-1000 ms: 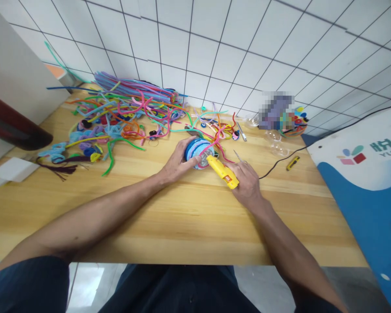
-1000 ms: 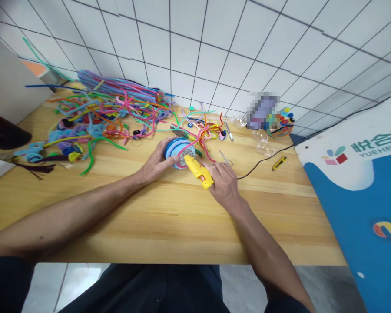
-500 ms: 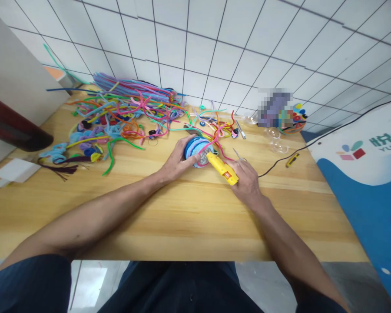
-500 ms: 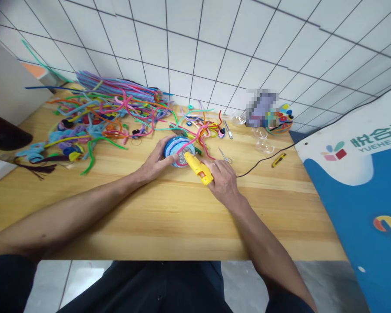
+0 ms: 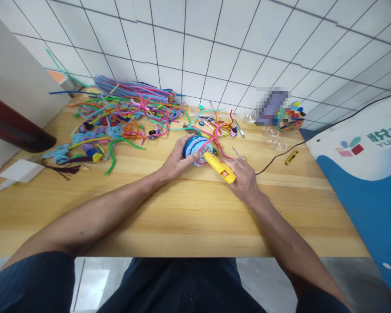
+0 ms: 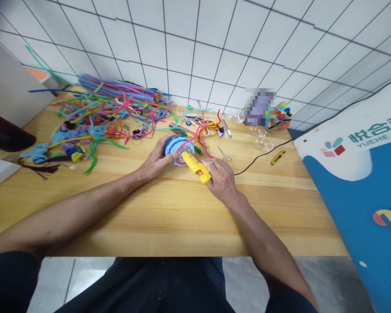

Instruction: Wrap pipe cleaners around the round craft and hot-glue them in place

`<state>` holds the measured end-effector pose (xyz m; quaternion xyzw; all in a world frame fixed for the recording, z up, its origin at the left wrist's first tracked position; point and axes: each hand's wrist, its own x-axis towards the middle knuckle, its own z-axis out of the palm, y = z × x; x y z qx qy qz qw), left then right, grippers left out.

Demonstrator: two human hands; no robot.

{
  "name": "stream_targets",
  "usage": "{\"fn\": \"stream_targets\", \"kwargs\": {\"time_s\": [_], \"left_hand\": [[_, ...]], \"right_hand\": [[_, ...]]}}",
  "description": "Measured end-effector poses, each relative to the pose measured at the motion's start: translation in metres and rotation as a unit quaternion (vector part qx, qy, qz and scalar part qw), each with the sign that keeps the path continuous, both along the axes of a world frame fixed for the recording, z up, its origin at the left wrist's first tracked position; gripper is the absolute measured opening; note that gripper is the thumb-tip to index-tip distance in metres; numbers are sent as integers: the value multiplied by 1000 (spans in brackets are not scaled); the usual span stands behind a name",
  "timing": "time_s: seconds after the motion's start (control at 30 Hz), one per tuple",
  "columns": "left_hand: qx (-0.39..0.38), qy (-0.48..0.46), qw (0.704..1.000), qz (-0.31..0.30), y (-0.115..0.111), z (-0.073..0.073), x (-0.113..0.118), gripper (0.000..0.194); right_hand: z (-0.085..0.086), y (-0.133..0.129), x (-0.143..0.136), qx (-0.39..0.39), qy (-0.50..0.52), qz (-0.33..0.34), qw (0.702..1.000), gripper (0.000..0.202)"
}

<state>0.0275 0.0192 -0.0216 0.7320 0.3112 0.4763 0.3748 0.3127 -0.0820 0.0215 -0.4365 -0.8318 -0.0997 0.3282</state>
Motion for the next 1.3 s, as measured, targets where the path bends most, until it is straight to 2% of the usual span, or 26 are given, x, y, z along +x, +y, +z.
{"fn": "stream_targets", "kwargs": {"time_s": [0.13, 0.37, 0.6, 0.73, 1.07, 1.3], "left_hand": [[-5, -3, 1000, -4, 0, 0, 0, 84], [-6, 9, 1000, -1, -1, 1, -1, 87], [-11, 1, 1000, -1, -3, 2, 0, 86], [-22, 5, 1000, 0, -2, 1, -2, 86], [-32, -15, 999, 10, -1, -3, -1, 85], [-23, 8, 1000, 14, -2, 1, -1, 85]], "right_hand": [[1, -1, -1, -10, 3, -11, 1000, 33], [3, 0, -3, 59, -4, -24, 998, 30], [5, -4, -3, 23, -12, -34, 999, 29], [6, -6, -6, 41, -15, -34, 998, 28], [-4, 0, -1, 28, 0, -34, 999, 30], [-8, 1, -6, 21, -8, -32, 999, 30]]}}
